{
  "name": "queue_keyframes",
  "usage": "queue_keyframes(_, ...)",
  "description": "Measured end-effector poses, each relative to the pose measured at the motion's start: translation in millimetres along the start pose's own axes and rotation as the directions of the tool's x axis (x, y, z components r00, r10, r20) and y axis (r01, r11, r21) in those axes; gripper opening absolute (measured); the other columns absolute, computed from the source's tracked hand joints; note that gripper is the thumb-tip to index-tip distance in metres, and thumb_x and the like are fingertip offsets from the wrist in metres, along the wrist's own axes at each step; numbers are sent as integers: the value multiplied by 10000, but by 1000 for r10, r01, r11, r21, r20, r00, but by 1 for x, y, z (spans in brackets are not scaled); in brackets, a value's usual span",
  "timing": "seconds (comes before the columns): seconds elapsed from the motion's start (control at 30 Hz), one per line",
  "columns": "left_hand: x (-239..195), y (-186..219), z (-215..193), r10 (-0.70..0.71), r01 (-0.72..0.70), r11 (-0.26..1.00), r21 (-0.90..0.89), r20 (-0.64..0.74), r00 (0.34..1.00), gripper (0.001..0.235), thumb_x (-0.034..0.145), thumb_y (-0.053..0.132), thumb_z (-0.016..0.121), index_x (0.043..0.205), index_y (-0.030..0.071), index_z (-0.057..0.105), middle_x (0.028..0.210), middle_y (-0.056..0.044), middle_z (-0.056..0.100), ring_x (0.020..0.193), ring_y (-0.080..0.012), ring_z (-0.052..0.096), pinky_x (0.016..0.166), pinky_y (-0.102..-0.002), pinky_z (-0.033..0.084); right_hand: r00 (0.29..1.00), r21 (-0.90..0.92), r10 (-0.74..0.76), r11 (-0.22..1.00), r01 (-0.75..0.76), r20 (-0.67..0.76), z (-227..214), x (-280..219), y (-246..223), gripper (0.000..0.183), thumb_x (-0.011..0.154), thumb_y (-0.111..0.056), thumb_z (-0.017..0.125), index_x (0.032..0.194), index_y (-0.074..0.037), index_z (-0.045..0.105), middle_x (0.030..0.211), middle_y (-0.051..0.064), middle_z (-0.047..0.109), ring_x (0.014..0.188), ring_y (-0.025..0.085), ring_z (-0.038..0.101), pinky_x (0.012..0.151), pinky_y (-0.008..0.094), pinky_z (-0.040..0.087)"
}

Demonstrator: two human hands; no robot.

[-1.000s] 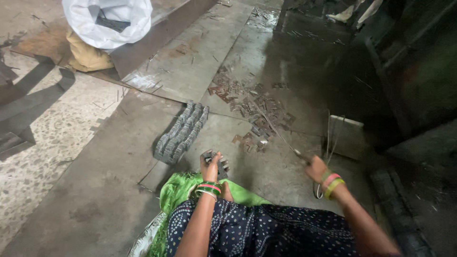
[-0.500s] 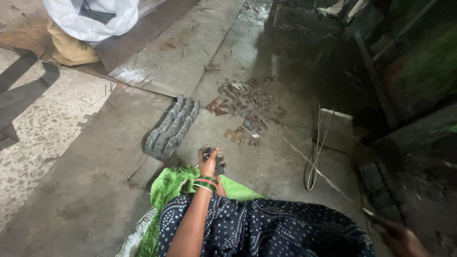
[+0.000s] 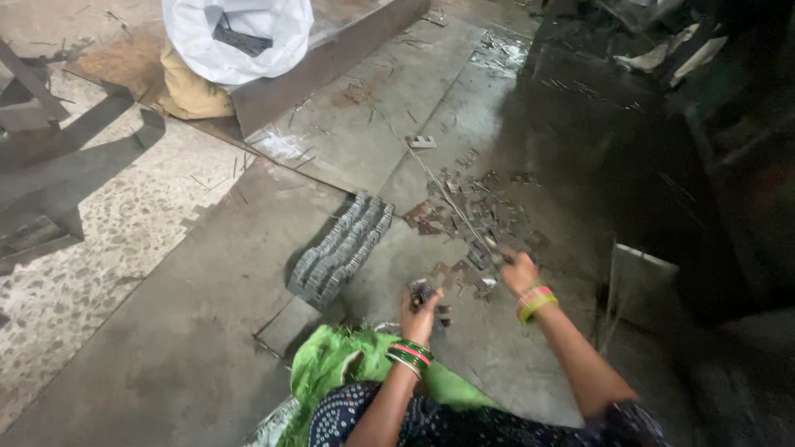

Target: The person sorts through a pile of metal scraps on the floor, picking up long thin strips and placing them onto a small metal tray, then handles larger flat metal components.

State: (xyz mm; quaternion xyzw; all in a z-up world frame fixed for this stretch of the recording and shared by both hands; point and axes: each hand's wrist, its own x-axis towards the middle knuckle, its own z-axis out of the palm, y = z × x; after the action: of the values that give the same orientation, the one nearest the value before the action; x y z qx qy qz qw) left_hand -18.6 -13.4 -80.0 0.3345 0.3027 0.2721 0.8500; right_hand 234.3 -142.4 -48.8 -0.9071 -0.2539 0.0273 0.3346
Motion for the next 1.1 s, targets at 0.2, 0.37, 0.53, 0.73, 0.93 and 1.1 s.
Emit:
queue_keyframes(0.2, -3, 21, 12, 39, -39, 998, 50, -8, 999, 434, 821, 167, 802, 1184, 130, 567, 883, -86, 680, 593, -221, 715, 454, -397, 583, 994, 18, 103, 994, -104, 46, 66, 115, -64, 432, 822, -187, 647, 1239, -99, 718, 1049, 264, 733, 970, 397, 712, 868, 438, 550)
queue_keyframes(0.37, 7, 11, 7, 363, -372, 919, 134, 87, 928, 367, 890, 135, 819, 1172, 95, 588, 934, -91, 695, 680, -212, 696, 535, -366, 570, 992, -177, 129, 976, -127, 0, 23, 96, -22, 388, 862, -229, 703, 1188, -19, 714, 1113, 268, 703, 1030, 427, 670, 870, 461, 529)
queue_keyframes(0.53, 4, 9, 8, 107, -109, 994, 20, 67, 992, 380, 849, 139, 800, 1137, 95, 557, 880, -66, 684, 597, -186, 669, 447, -322, 541, 907, -184, 373, 922, -340, 193, -92, -26, 64, 437, 912, -191, 611, 1327, -82, 694, 945, 220, 752, 826, 389, 729, 753, 521, 591)
queue_keyframes(0.73, -8, 19, 10, 32, -41, 994, 103, 89, 996, 377, 857, 149, 778, 1131, 158, 519, 870, -55, 674, 600, -189, 698, 453, -351, 578, 846, 1, 422, 895, -447, 326, -229, -224, 138, 306, 973, -153, 599, 1229, -18, 701, 729, 103, 603, 584, 204, 525, 540, 412, 410)
queue_keyframes(0.93, -21, 21, 7, 52, -57, 995, 86, 61, 997, 438, 842, 144, 792, 1195, 156, 533, 926, -52, 648, 595, -230, 695, 443, -377, 563, 797, 57, 553, 812, -581, 243, -275, -312, 162, 405, 953, -117, 599, 1350, -100, 677, 925, 96, 767, 722, 167, 728, 654, 352, 563)
queue_keyframes(1.1, -26, 19, 7, 11, -17, 997, 78, 74, 997, 459, 828, 138, 789, 1203, 178, 527, 935, -69, 665, 589, -235, 700, 449, -386, 568, 834, 341, 513, 762, -551, 204, -215, -299, 137, 424, 965, -145, 632, 1383, -86, 668, 712, 39, 567, 546, 140, 466, 470, 316, 363)
